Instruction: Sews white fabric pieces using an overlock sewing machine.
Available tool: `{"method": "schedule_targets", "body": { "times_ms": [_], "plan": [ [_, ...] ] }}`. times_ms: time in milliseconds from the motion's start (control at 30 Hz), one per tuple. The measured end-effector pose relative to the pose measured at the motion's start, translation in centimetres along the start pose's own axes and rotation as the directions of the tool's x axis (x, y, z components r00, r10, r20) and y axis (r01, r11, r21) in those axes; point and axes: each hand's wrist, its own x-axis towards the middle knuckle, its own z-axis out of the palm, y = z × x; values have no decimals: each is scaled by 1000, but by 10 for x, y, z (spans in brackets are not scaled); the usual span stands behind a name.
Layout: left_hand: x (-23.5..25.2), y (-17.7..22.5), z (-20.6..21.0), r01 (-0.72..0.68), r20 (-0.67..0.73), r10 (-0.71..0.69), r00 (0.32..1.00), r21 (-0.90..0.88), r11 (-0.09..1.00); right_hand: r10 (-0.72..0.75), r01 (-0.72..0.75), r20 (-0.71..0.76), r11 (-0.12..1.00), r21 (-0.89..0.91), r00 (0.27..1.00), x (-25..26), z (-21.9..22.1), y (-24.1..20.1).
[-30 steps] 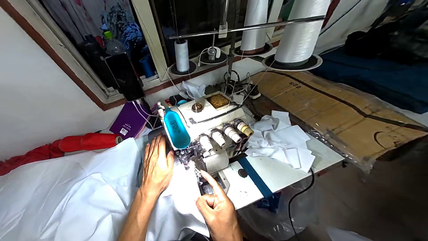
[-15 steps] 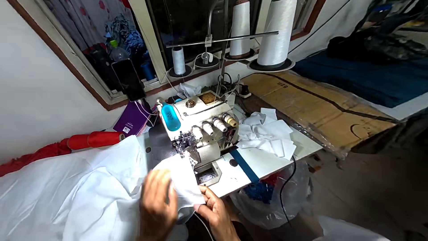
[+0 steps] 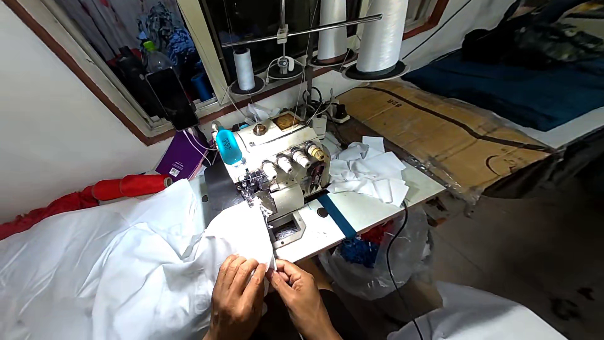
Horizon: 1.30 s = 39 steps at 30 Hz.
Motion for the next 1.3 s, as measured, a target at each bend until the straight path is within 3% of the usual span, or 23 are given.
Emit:
{"method": "schedule_targets", "body": {
  "times_ms": [400,500,600,767,833,1133,1300],
  "plan": [
    [4,19,-12,-2,17,2,1000,36,999,54,-65,62,978,197,997,-11,-8,-24],
    [7,24,-20,105,114,-100,988,-37,994,209,-212,44,924,317,977,-5,-3,-34],
    [30,16,-26,252,193,-228,954,-114,961,253,-246,15,923,297,967,-4,1,-36],
    [42,-5,7,294,169,-328,930,196,935,257,-244,-11,930,276,966,-12,3,-39],
    [42,-6,9,305,186,-351,918,238,922,259,-241,-18,921,306,966,-10,5,-37],
    [70,-42,27,425,208,-459,864,188,886,330,-282,-47,866,412,943,50,23,-41],
    [88,-68,39,491,260,-542,799,237,838,282,-231,-162,933,275,946,87,33,-35]
  ]
}}
